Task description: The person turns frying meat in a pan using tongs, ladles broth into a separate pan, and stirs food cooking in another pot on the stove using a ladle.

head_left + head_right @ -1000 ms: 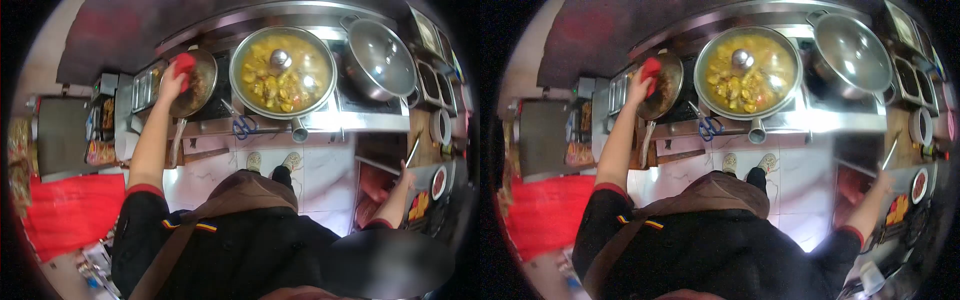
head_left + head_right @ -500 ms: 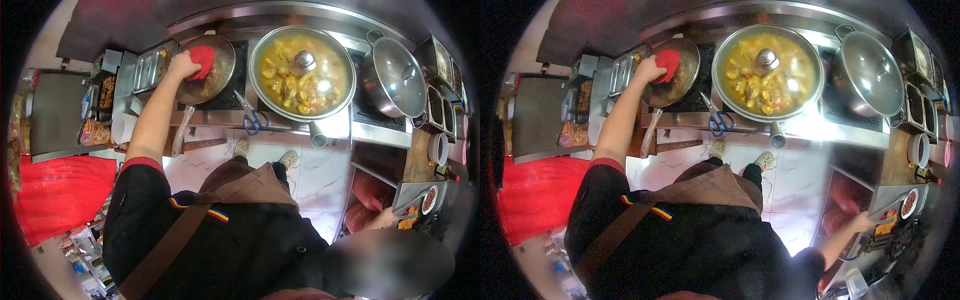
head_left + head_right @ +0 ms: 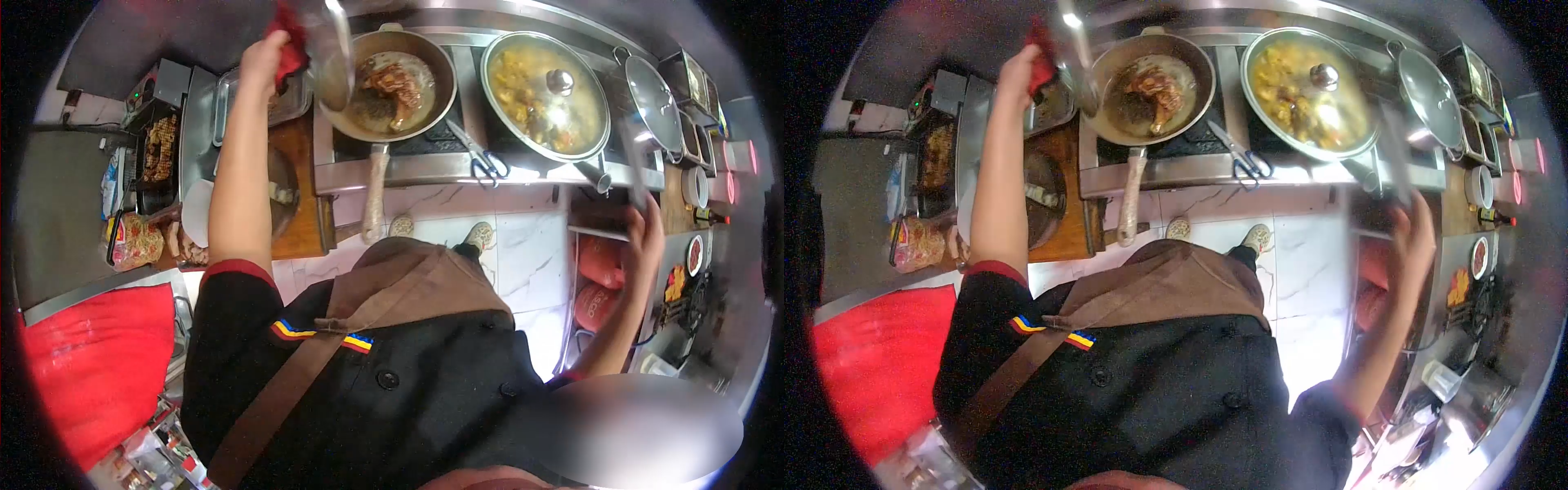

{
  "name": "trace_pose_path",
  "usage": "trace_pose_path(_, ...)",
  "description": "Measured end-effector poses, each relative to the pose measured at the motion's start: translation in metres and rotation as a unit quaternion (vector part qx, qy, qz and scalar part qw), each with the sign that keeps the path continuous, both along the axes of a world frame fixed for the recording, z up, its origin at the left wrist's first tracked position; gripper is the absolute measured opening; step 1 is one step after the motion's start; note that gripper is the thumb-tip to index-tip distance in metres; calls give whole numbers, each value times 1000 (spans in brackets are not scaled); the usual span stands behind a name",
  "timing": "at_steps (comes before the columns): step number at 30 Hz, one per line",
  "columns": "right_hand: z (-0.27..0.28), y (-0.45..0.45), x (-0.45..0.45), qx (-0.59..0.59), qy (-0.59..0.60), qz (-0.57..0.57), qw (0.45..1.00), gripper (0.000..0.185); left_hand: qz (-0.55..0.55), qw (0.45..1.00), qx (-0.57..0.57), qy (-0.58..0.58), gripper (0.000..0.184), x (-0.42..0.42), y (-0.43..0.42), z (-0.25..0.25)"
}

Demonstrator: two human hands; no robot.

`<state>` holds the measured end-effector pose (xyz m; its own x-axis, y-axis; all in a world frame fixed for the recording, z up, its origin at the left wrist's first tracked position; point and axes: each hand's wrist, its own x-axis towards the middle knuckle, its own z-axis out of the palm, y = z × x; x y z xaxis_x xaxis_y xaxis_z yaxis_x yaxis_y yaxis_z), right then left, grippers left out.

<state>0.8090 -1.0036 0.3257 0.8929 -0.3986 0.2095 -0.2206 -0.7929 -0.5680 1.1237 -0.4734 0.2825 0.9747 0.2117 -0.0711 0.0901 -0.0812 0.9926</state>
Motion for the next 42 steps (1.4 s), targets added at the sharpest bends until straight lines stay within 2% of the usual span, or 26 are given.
trace_pose_path(1,3,31,21,-121,47,65,989,36,30,993,-113,-20,29,-13,9,7)
trace_pose_path(2,-1,58,37,-134,104,71,983,38,58,972,-225,-38,29,-27,16,14)
trace_pose_path(4,-7,110,73,-311,109,145,933,42,-30,965,-258,49,31,-40,67,9)
trace_pose_path(6,-14,140,101,-398,135,187,888,45,28,948,-315,35,36,-65,80,9)
trace_pose_path(8,-27,154,125,-500,-15,226,836,36,6,897,-440,32,36,-90,92,9)
trace_pose_path(11,-32,178,151,-502,31,256,826,30,27,874,-485,15,37,-123,109,2)
trace_pose_path(12,-36,186,155,-504,34,256,824,30,12,853,-521,33,37,-131,120,-7)
trace_pose_path(14,-51,198,158,-529,58,255,807,30,-41,830,-556,-7,38,-147,126,-11)
trace_pose_path(18,-94,201,151,-527,77,223,817,31,-56,815,-574,-51,37,-167,134,-20)
trace_pose_path(20,-100,201,151,-540,96,228,804,32,-74,807,-582,-65,40,-170,137,-25)
trace_pose_path(22,-105,203,153,-445,165,195,858,36,-91,801,-587,-74,44,-173,138,-20)
trace_pose_path(23,-93,207,153,-368,179,170,896,40,-81,834,-540,-79,44,-175,133,-8)
trace_pose_path(24,-81,211,155,-367,178,169,897,40,-72,864,-491,-84,45,-174,127,1)
trace_pose_path(25,-69,215,157,-288,224,144,920,40,-21,887,-453,-91,43,-173,122,5)
trace_pose_path(26,-65,217,158,-206,268,118,934,42,-22,888,-451,-91,43,-173,121,6)
trace_pose_path(27,-79,211,163,-142,245,96,954,46,19,876,-477,-72,41,-174,120,6)
trace_pose_path(28,-84,212,167,-140,247,96,954,46,60,862,-501,-53,39,-175,118,8)
trace_pose_path(29,-87,214,170,-63,276,99,954,48,60,863,-500,-51,39,-174,114,10)
trace_pose_path(31,-98,222,177,58,312,82,945,51,140,870,-472,-35,36,-168,106,15)
trace_pose_path(32,-101,223,177,59,312,82,945,51,140,870,-471,-35,36,-165,111,9)
trace_pose_path(34,-102,225,178,235,388,64,889,52,38,887,-458,-42,36,-157,126,-8)
trace_pose_path(35,-88,228,175,220,387,67,893,53,86,883,-461,-15,35,-153,127,-6)
trace_pose_path(36,-68,227,175,96,410,107,901,51,85,883,-461,-12,35,-152,132,-7)
trace_pose_path(38,-33,219,174,-38,427,134,893,46,62,940,-335,18,32,-147,149,-16)
trace_pose_path(40,3,210,172,-230,381,183,877,39,71,947,-311,30,29,-137,164,-29)
trace_pose_path(42,22,201,174,-290,353,180,871,36,183,957,-225,-9,27,-119,164,-33)
